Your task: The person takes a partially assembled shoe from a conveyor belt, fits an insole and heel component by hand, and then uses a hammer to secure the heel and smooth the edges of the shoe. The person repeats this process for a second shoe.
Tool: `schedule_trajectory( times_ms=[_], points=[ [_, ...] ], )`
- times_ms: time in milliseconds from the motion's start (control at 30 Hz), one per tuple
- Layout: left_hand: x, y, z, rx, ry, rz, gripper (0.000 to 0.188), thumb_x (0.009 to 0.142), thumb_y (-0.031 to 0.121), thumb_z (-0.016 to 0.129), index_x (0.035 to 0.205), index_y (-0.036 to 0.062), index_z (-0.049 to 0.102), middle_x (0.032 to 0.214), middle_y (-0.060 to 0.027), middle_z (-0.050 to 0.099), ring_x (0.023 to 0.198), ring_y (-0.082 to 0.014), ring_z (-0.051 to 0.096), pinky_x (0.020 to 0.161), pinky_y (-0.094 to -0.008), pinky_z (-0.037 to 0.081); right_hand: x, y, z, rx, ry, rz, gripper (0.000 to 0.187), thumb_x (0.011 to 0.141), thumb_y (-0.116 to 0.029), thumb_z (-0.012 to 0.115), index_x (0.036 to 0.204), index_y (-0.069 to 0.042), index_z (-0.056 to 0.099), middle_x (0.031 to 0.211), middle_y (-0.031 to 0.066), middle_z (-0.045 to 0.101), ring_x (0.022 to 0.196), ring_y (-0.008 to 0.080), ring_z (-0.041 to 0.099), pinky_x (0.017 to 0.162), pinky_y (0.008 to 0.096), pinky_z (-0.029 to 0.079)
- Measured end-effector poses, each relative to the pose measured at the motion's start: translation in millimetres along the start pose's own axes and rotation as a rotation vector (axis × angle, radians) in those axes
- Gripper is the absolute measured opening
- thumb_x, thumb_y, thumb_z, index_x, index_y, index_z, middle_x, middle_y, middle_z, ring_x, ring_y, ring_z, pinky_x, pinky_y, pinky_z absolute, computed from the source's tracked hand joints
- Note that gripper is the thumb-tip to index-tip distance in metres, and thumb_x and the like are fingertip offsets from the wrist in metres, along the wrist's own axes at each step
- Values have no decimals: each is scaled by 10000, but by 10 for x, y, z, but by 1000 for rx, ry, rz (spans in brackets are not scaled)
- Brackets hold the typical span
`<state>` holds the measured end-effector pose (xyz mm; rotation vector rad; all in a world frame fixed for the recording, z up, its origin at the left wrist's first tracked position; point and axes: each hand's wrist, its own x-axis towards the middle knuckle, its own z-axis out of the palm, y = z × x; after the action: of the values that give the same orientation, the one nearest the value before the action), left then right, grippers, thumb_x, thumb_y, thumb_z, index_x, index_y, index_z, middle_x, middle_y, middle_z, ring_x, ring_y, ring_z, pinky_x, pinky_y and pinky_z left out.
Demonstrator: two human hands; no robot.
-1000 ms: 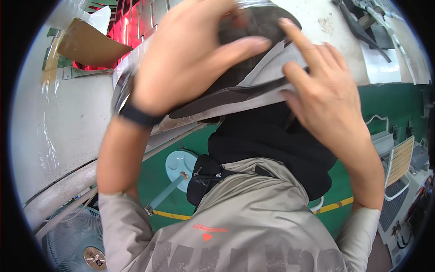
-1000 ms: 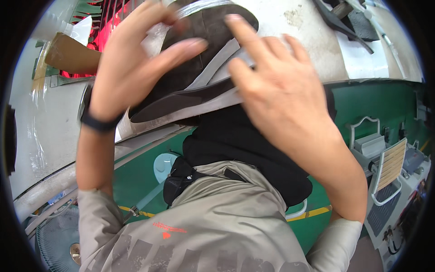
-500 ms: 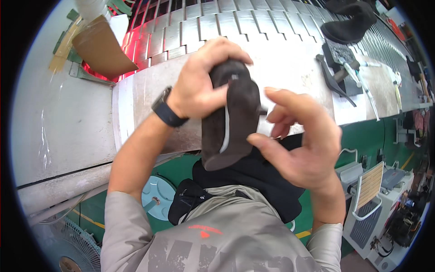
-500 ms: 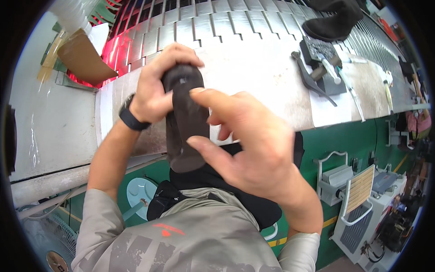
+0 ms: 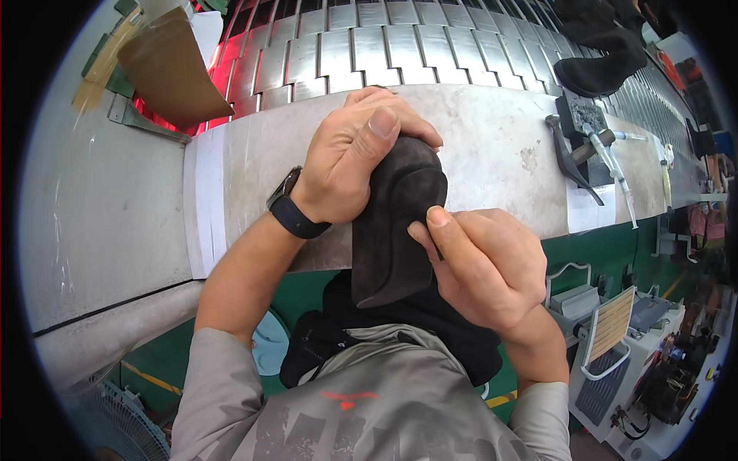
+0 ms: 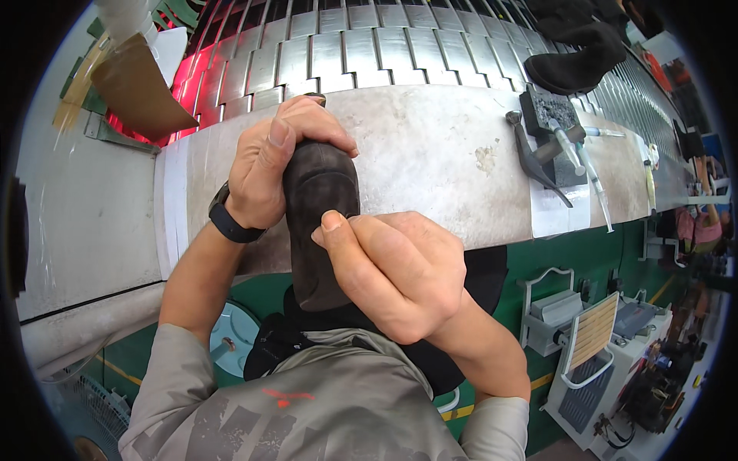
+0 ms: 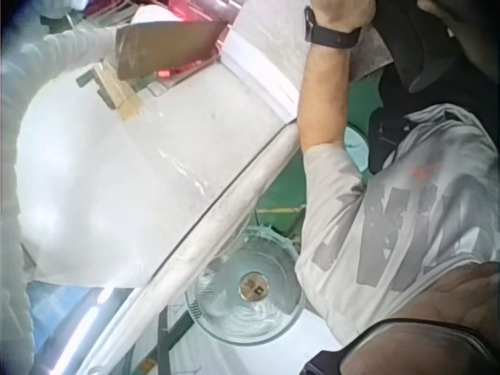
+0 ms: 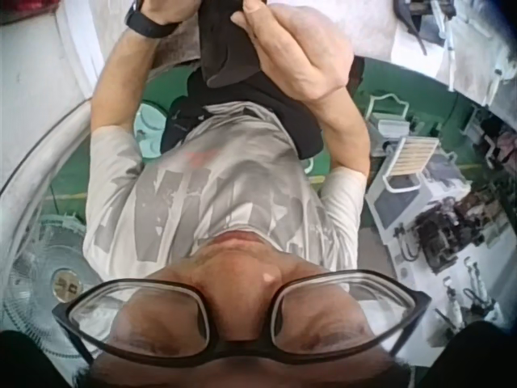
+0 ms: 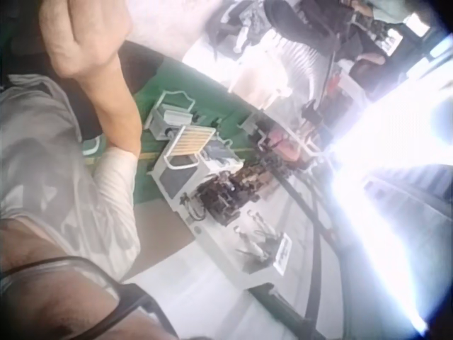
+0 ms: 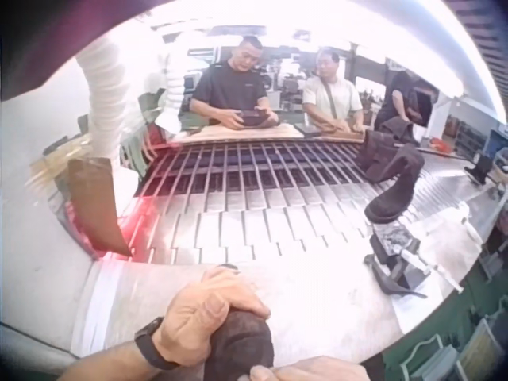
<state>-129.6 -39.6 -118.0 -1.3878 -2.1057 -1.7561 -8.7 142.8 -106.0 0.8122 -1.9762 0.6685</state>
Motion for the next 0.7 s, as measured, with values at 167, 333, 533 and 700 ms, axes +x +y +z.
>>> schedule_trajectory(
  times_ms=[167, 333, 533, 700],
  points=[
    [-1, -29, 25, -35, 31, 30, 580, 1140, 408, 361, 967, 40, 774, 951, -92, 770, 892, -239, 662, 1044, -404, 391, 18, -3, 9, -18, -14, 11, 352, 694, 12, 841, 1023, 85, 743, 877, 91, 673, 637, 167, 649, 541, 277, 538],
    [4, -15, 27, -24, 28, 22, 586, 1135, 422, 366, 959, 40, 773, 954, -93, 769, 887, -240, 656, 1037, -402, 390, 46, -8, -28, -28, -50, 29, 345, 696, 0, 840, 1019, 77, 746, 867, 94, 666, 631, 169, 646, 532, 282, 538],
    [10, 27, 7, 42, -5, -16, 709, 1116, 531, 263, 973, 33, 747, 916, -102, 746, 879, -237, 652, 1081, -445, 355, 51, -63, -34, 9, -77, 114, 391, 765, 55, 889, 1123, 40, 734, 857, 93, 680, 623, 214, 652, 520, 318, 525],
    [21, 76, -7, 87, -34, -21, 649, 1067, 577, 410, 979, 27, 742, 936, -106, 722, 893, -237, 632, 1031, -426, 394, 68, 38, 52, -7, -46, 33, 350, 724, 19, 848, 1053, 51, 733, 846, 91, 658, 614, 199, 628, 515, 313, 509]
  ],
)
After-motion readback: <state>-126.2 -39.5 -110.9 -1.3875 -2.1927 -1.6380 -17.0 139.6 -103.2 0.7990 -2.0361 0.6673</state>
